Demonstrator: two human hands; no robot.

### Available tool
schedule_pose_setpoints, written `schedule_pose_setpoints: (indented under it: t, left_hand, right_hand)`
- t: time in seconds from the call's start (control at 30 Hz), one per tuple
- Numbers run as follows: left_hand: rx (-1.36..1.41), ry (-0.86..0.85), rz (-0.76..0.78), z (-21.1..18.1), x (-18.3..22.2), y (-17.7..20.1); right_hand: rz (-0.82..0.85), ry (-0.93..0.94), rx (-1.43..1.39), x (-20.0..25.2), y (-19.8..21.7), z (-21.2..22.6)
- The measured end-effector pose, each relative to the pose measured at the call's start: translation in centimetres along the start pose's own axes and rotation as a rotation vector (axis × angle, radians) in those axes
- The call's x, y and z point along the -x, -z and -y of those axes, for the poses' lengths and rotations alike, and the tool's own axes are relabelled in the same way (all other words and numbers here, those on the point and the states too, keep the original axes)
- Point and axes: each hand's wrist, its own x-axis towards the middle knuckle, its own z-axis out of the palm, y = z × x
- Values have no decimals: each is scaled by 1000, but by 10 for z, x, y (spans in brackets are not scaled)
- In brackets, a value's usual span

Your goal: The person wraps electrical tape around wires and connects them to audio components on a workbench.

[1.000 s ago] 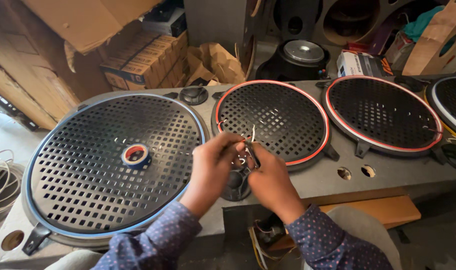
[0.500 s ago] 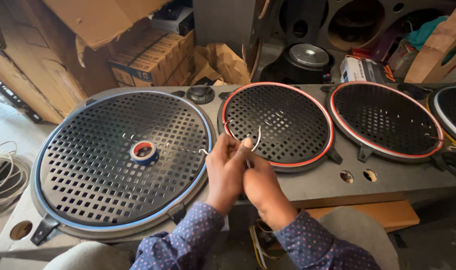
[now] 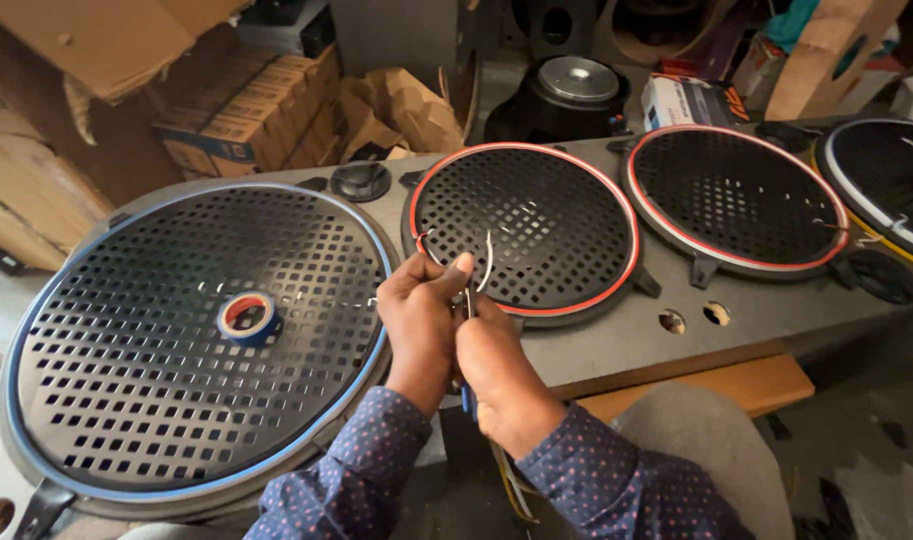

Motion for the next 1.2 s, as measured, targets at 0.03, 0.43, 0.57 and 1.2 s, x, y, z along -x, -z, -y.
schedule_pose_setpoints:
  t: [0.03, 0.43, 0.57, 1.2]
  left_hand:
    - [30, 21, 12, 1, -1, -1]
    - [403, 318, 254, -23, 4, 4]
    - [70, 112, 430, -43, -6, 23]
    - [-838, -74, 603, -54, -67, 52]
  right_hand:
    - [9, 10, -34, -2, 1, -2]
    - [46, 101, -307, 25, 12, -11]
    - [132, 87, -297, 64, 6, -8]
    - [214, 496, 95, 29, 70, 59]
